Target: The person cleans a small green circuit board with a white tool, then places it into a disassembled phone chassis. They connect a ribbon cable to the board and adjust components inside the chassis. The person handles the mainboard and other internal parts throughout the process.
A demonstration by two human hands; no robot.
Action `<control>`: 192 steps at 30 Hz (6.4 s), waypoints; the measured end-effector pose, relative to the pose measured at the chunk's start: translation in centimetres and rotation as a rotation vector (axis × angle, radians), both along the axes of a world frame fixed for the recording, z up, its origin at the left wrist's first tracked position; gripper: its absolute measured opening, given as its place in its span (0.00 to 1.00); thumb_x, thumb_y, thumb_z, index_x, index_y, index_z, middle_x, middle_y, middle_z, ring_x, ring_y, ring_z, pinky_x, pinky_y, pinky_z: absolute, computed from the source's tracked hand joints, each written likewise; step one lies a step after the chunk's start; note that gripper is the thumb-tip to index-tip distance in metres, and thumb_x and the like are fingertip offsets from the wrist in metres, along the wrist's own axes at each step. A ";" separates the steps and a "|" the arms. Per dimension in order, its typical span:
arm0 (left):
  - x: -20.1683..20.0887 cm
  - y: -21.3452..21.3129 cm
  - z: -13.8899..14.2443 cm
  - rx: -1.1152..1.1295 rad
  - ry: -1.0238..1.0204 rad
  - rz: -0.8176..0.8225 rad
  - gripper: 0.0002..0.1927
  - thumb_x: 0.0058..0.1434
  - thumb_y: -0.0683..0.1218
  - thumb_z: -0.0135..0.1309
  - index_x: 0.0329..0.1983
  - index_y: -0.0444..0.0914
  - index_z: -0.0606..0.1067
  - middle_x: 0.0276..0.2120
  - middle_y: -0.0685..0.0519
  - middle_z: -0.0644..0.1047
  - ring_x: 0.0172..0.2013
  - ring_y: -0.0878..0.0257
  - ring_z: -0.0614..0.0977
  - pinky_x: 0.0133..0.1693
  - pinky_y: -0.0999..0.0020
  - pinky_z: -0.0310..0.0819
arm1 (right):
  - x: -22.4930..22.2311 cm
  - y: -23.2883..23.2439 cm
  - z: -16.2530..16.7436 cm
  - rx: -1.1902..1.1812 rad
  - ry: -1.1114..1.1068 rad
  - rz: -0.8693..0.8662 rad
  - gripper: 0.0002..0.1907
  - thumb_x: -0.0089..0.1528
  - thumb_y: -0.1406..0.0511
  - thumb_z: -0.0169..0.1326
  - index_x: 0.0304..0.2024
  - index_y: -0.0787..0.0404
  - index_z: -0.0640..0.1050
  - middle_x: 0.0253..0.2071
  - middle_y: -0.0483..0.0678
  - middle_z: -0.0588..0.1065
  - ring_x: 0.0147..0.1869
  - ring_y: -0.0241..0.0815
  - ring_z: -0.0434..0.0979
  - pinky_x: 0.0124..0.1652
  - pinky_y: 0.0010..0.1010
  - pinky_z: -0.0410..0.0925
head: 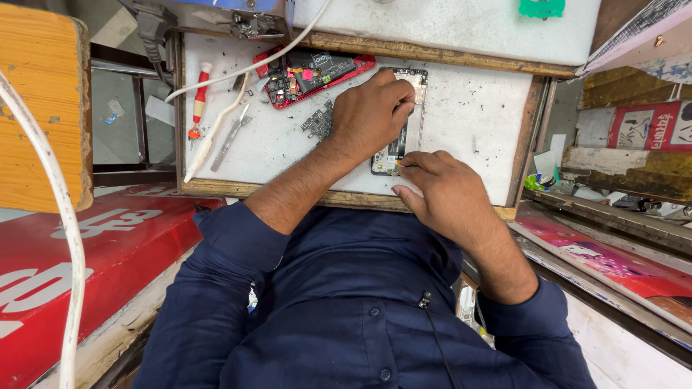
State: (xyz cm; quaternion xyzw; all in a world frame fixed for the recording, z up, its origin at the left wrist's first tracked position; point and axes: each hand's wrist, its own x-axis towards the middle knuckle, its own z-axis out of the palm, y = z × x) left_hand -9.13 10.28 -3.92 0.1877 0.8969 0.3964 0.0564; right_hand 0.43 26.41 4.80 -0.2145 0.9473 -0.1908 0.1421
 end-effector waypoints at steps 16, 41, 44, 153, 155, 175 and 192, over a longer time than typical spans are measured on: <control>0.8 -0.4 0.0 0.042 0.001 0.010 0.06 0.62 0.51 0.62 0.39 0.47 0.81 0.35 0.58 0.77 0.29 0.60 0.83 0.29 0.62 0.77 | 0.6 -0.8 -2.5 -0.124 0.042 -0.255 0.11 0.61 0.66 0.63 0.46 0.58 0.82 0.41 0.49 0.79 0.45 0.51 0.78 0.43 0.41 0.72; 0.2 -0.1 0.3 0.045 -0.037 0.048 0.08 0.61 0.50 0.62 0.43 0.46 0.81 0.39 0.56 0.77 0.34 0.58 0.84 0.33 0.60 0.79 | -1.8 -0.6 -1.2 0.051 -0.090 -0.228 0.31 0.59 0.60 0.64 0.65 0.55 0.75 0.49 0.57 0.71 0.41 0.55 0.79 0.39 0.43 0.74; 0.4 -0.6 1.0 0.128 0.012 0.087 0.11 0.63 0.47 0.61 0.48 0.44 0.81 0.43 0.54 0.78 0.36 0.54 0.84 0.35 0.58 0.79 | -2.3 -0.5 -0.9 0.094 -0.138 -0.217 0.34 0.58 0.58 0.64 0.67 0.50 0.72 0.49 0.55 0.72 0.41 0.56 0.80 0.38 0.45 0.74; 8.1 -7.1 2.7 0.101 0.181 0.031 0.21 0.60 0.45 0.63 0.55 0.35 0.76 0.52 0.42 0.79 0.46 0.47 0.80 0.50 0.55 0.77 | -5.0 -0.5 -5.0 -0.352 0.257 -0.180 0.13 0.68 0.71 0.59 0.56 0.60 0.81 0.48 0.47 0.82 0.55 0.47 0.78 0.56 0.39 0.68; 7.8 -7.4 2.7 0.117 0.165 0.099 0.19 0.62 0.45 0.62 0.55 0.36 0.76 0.50 0.44 0.80 0.48 0.48 0.82 0.50 0.55 0.78 | -5.0 -0.6 -5.0 -0.390 0.250 -0.202 0.13 0.68 0.72 0.58 0.55 0.62 0.80 0.47 0.48 0.82 0.53 0.48 0.80 0.54 0.37 0.71; 1.6 -12.3 3.2 -0.112 0.232 0.269 0.13 0.58 0.42 0.68 0.43 0.38 0.77 0.43 0.48 0.76 0.44 0.50 0.80 0.43 0.56 0.76 | -4.7 1.6 -7.6 -0.844 -0.029 -0.418 0.11 0.72 0.74 0.52 0.56 0.68 0.77 0.48 0.54 0.81 0.53 0.38 0.82 0.51 0.24 0.74; 6.4 -11.7 0.6 0.499 -0.207 0.290 0.07 0.66 0.39 0.62 0.47 0.35 0.79 0.35 0.54 0.82 0.32 0.73 0.79 0.35 0.78 0.74 | -7.8 -2.1 -0.1 -0.014 0.064 0.300 0.29 0.54 0.65 0.65 0.59 0.48 0.80 0.70 0.55 0.65 0.68 0.57 0.66 0.56 0.48 0.66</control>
